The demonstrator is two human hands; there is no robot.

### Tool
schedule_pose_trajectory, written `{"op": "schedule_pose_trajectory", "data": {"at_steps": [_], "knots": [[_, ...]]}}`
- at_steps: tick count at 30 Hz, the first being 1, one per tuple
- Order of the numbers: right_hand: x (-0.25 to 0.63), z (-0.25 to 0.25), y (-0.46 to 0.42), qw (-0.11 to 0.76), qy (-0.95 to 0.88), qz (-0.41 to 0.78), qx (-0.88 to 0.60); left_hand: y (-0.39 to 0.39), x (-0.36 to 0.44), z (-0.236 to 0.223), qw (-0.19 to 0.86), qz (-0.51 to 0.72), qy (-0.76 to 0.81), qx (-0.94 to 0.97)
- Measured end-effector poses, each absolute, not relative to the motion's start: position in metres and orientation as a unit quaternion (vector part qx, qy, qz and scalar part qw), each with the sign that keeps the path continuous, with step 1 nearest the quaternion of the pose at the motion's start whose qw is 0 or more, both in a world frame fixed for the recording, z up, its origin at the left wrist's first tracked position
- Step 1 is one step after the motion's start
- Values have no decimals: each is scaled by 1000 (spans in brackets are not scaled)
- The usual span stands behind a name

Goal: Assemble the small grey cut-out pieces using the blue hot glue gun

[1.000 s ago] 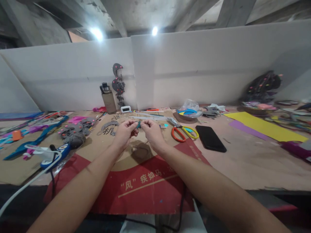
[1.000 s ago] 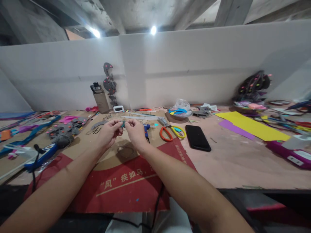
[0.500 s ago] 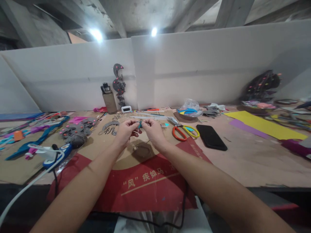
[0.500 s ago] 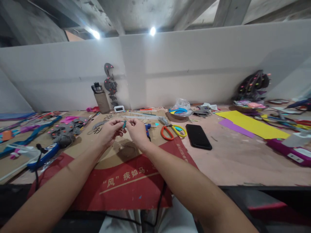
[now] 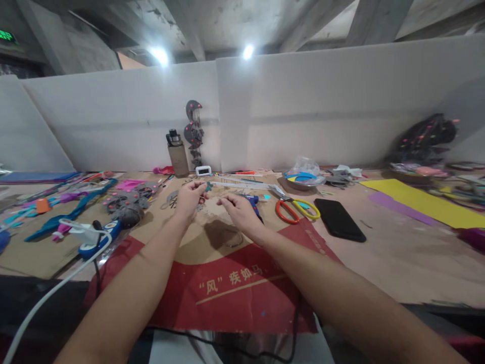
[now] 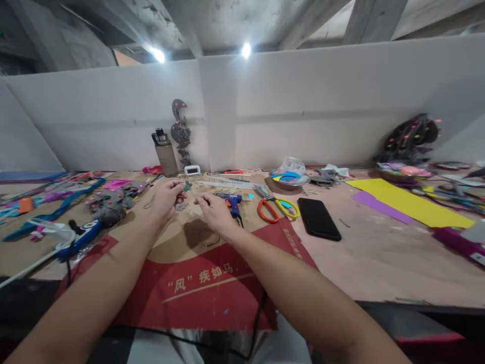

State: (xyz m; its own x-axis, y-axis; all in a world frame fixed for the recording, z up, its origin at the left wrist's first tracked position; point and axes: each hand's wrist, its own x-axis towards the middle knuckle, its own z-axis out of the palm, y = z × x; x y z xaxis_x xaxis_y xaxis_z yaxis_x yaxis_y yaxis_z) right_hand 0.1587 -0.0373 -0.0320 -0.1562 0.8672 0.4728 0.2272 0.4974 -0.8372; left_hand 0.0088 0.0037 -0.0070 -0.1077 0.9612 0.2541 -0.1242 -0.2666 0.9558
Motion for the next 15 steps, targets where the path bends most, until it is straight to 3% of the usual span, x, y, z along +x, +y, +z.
{"op": "schedule_pose_trajectory", "data": {"at_steps": [5, 10, 12, 15], "knots": [[167, -18, -38, 399, -810, 300, -308, 14, -8, 1, 481, 675, 356, 431], [206, -8, -12, 476, -702, 214, -485, 15, -16, 10, 561, 673, 284, 389], [222, -11, -5, 404, -681, 130, -596, 13, -15, 10, 564, 667, 279, 399], [233, -24, -2, 271, -677, 148, -668, 10, -9, 4, 548, 652, 301, 429]]}}
